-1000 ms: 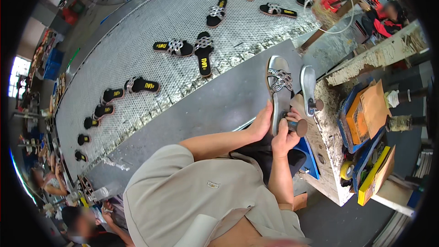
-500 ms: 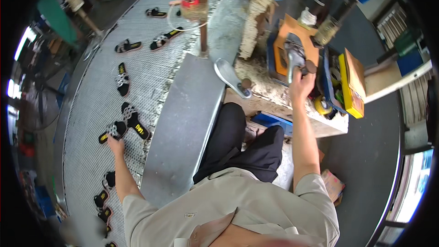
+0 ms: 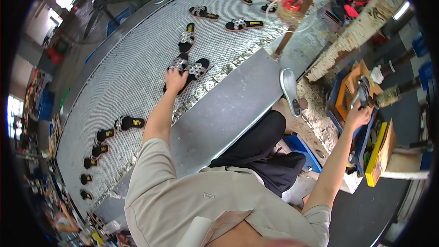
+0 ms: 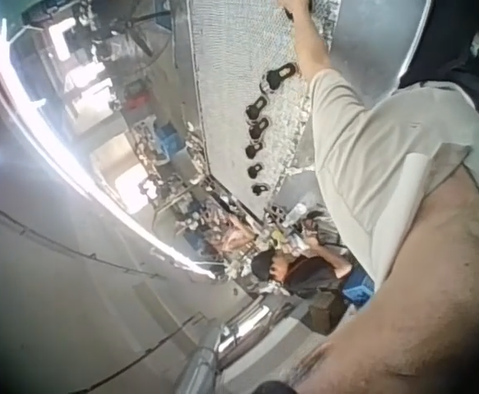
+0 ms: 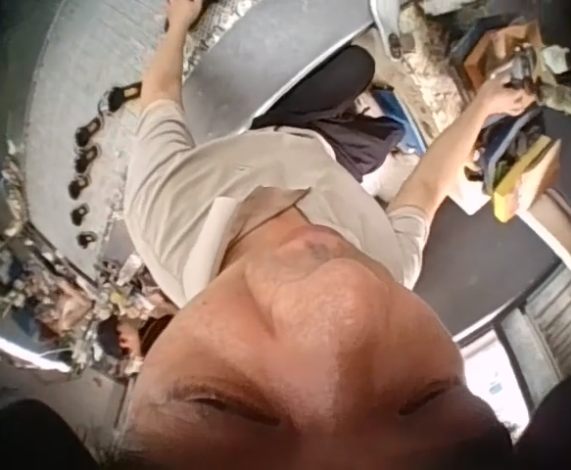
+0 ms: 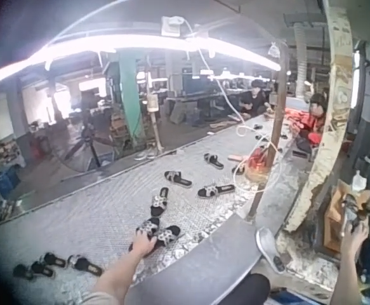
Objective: The person is assembling sandals by taking components from a conveyor belt and attaching them using a manual press tool.
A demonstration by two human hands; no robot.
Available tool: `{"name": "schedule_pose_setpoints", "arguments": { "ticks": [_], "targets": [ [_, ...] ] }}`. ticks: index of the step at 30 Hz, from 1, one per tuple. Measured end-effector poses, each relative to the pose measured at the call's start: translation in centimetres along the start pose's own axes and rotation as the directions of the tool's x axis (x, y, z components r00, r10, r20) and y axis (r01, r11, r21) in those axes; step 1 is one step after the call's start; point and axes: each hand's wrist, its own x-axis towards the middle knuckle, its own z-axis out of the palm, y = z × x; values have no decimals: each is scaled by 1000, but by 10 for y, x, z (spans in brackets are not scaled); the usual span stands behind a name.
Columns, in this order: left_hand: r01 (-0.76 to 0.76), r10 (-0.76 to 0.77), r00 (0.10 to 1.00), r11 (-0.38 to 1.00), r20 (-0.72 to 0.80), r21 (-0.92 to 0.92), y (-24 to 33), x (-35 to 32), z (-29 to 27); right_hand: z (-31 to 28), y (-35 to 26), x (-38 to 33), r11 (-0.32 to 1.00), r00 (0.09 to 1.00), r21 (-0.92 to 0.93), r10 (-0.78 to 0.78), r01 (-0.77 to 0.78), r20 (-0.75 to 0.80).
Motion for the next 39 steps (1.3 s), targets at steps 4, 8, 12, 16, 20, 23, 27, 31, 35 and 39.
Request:
{"name": "schedule_pose_setpoints", "arguments": {
  "ticks": [4, 8, 12, 16, 20, 23, 27, 31, 35, 39],
  "targets": [
    [-93, 88, 982, 995, 164, 21, 47, -6, -17, -25, 24, 0, 997, 990, -73, 36, -26, 139],
    [37, -52, 958, 998, 283, 60, 71, -11, -20, -28, 20, 10, 994, 989, -112, 34, -18, 142],
    [128, -149, 957, 987, 250, 98, 100, -15, -9, -36, 20, 11, 986, 968, -163, 74, -35, 240],
    [94, -90, 981, 996, 174, -11, 113, -6, 12, -41, 19, 13, 983, 970, -182, 52, -8, 239],
    [-9, 24, 997, 981, 74, -193, 121, -3, 26, -39, 19, 10, 975, 986, -222, 14, 23, 164],
    [-37, 41, 999, 978, 14, -205, 115, -6, 31, -35, 14, 13, 972, 983, -230, -9, 52, 185],
    [-104, 74, 978, 983, -195, -150, 104, -10, 36, -36, 8, 17, 973, 975, -223, -15, 66, 221],
    [-182, 121, 970, 936, -212, -302, 97, 11, 24, -48, 21, 14, 965, 970, -260, 27, 39, 243],
    [-59, -95, 891, 945, -444, -322, 49, 54, 41, -37, 2, 18, 979, 970, -202, 16, 34, 241],
    [411, -449, 873, 470, 190, -781, 42, 106, 41, -24, 25, 9, 972, 978, -234, 58, -10, 199]
  ]
}}
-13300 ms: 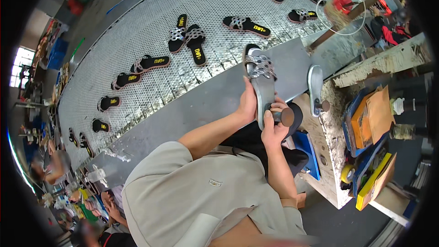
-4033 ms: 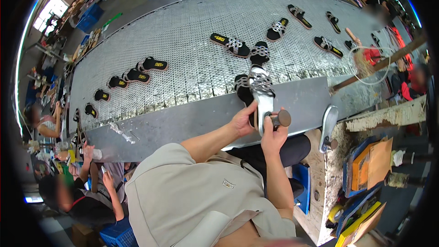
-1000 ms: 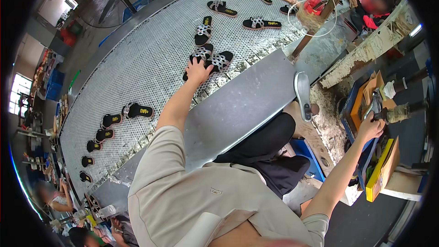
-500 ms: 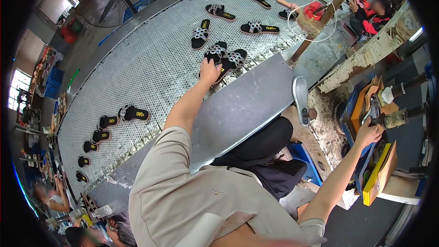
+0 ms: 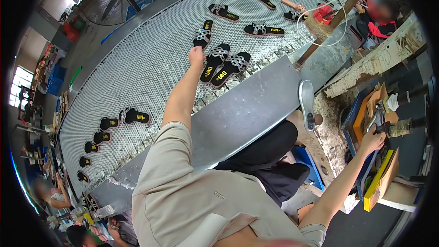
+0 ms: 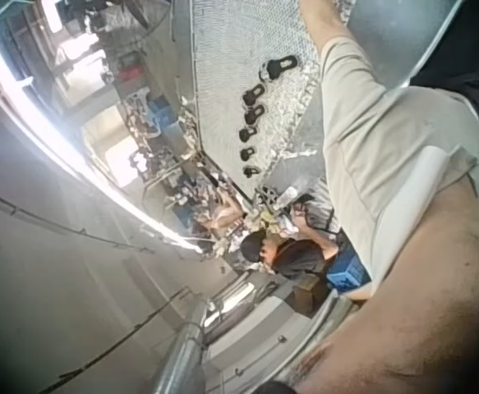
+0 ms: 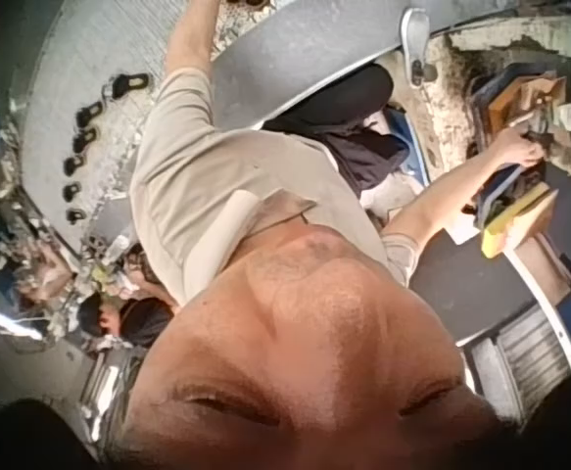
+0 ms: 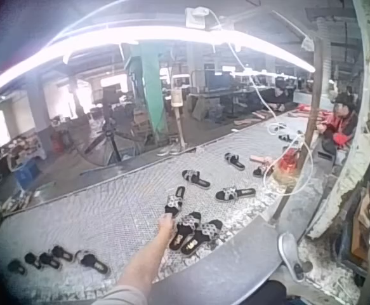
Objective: The person is assembling sandals by taking components from a conveyor belt and attaching them using a manual press tool.
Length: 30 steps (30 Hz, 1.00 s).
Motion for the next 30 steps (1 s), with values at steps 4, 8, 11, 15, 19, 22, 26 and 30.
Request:
{"name": "schedule_pose_setpoints", "arguments": {
  "ticks": [4, 8, 11, 15, 19, 22, 26, 30],
  "targets": [
    [342, -280, 939, 688, 200, -640, 13, 39, 4, 6, -6, -6, 1000, 997, -29, -9, 11, 78],
    [371, -354, 914, 533, 198, -760, 8, 62, 8, 11, -12, -8, 999, 991, 20, -52, 50, 123],
    [437, -353, 882, 368, 311, -821, 0, 61, 11, 9, -10, -15, 998, 992, -37, -48, 52, 116],
    [394, -350, 899, 390, 262, -832, -4, 80, -13, 14, -17, -20, 997, 982, 20, -77, 74, 172],
    [152, -181, 972, 971, -151, -185, 32, 90, -59, 24, -21, -24, 998, 991, 29, -62, 59, 119],
    [-234, 345, 937, 747, -62, 622, 92, 63, -101, 16, 4, -28, 998, 993, -9, -55, 57, 107],
    [-527, 352, 848, 487, 396, 696, 110, 69, -174, 30, -4, -21, 997, 997, -40, -68, 69, 37],
    [-674, 367, 737, 470, 567, 570, 66, 37, -168, 29, 5, -25, 999, 997, 11, -47, 46, 62]
  ]
}}
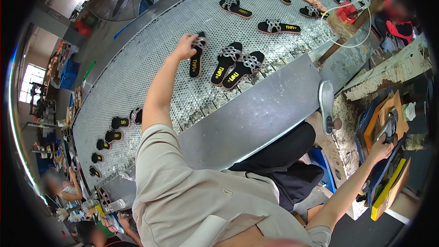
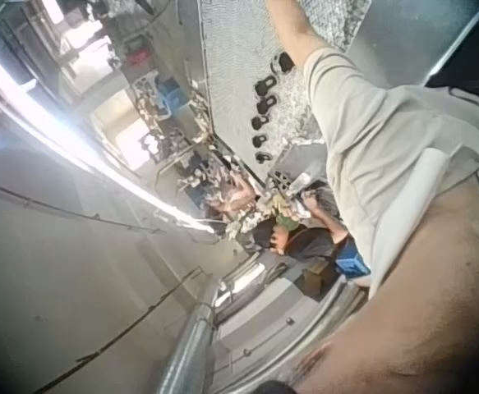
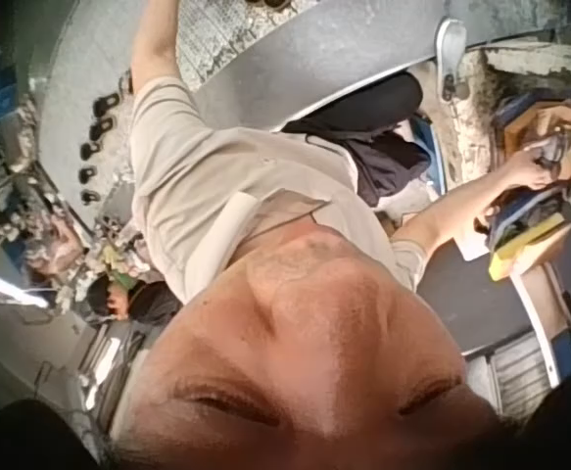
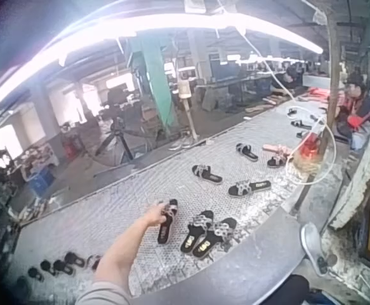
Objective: The person is assembling sandals by taking components from a conveyor belt and attaching them using a manual press tool.
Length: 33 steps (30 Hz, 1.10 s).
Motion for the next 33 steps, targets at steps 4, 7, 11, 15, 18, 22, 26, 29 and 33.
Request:
{"name": "schedule_pose_setpoints", "arguments": {
  "ticks": [4, 7, 11, 15, 18, 22, 26, 29, 33],
  "targets": [
    [244, -231, 957, 968, -173, 57, 15, -40, 74, -3, 7, -1, 1000, 998, -7, -20, 20, -56],
    [604, -607, 792, 794, 65, 65, 44, -54, 98, -13, 7, 2, 998, 995, 34, -45, 48, -92],
    [584, -594, 802, 802, 65, 125, 25, -72, 91, -48, -68, 8, 956, 932, 248, -61, 158, -358],
    [669, -659, 741, 708, 129, -226, 60, -53, 75, -13, -38, 19, 981, 964, 184, 101, -56, -245],
    [615, -665, 736, 735, -127, -286, 68, -48, 79, -11, -39, 21, 950, 960, 310, 124, -41, -251],
    [200, -540, 841, 248, 36, -948, 166, -65, 69, -79, -70, -24, 818, 923, 549, 62, 171, -380],
    [345, -267, 878, -219, 396, -913, 318, -126, 71, -124, -94, -109, 648, 994, 759, 112, -63, -14],
    [499, -12, 798, -547, 602, -672, 425, -181, 112, -160, -150, -167, 327, 982, 928, 2, -178, 187],
    [538, 232, 784, -717, 575, -444, 498, -249, 95, -215, -215, -244, -52, 879, 885, -157, -463, 450]
  ]
}}
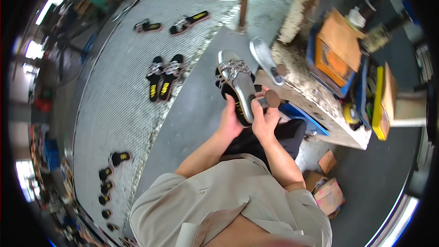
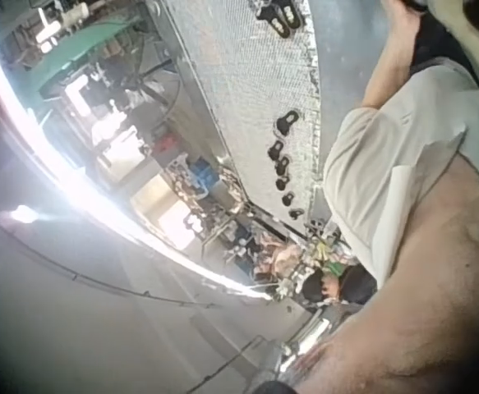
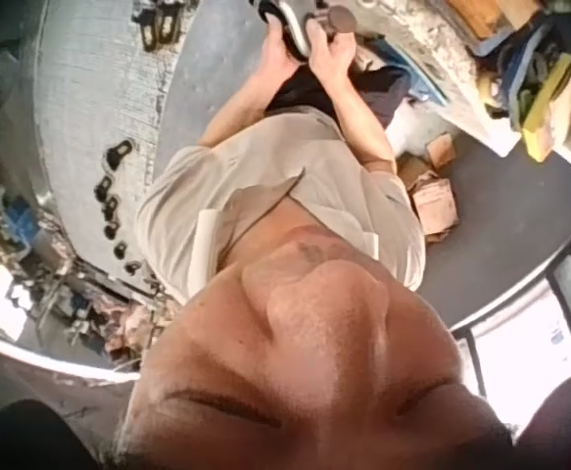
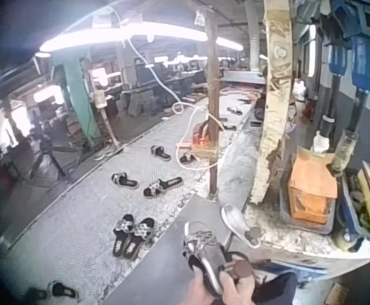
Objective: The person is assembling sandals by taking components from a conveyor belt and attaching them using a manual press tool.
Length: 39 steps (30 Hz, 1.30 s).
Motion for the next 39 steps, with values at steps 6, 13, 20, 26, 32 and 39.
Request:
{"name": "schedule_pose_setpoints", "arguments": {
  "ticks": [6, 13, 20, 26, 32, 39],
  "targets": [
    [-125, 125, 992, 992, 1, 5, 29, -45, -25, 25, 1, -42, 997, 960, -30, -64, 74, 273],
    [-480, 483, 876, 872, 5, -99, 147, -88, -98, 39, -26, -64, 984, 883, 133, -165, 117, 440],
    [-349, 407, 858, 910, -313, 225, 133, -75, -125, 45, -15, -56, 984, 886, 115, -173, 137, 430],
    [-165, 171, 984, 981, 56, -104, 53, -69, -72, 49, -9, -53, 984, 898, 159, -139, 78, 418],
    [-300, 297, 916, 954, -271, 32, 88, -52, -67, 42, -3, -45, 984, 887, 152, -150, 92, 436],
    [-671, 704, 416, 665, -576, 328, 292, -78, -180, -41, -1, -24, 974, 862, -24, -186, 224, 472]
  ]
}}
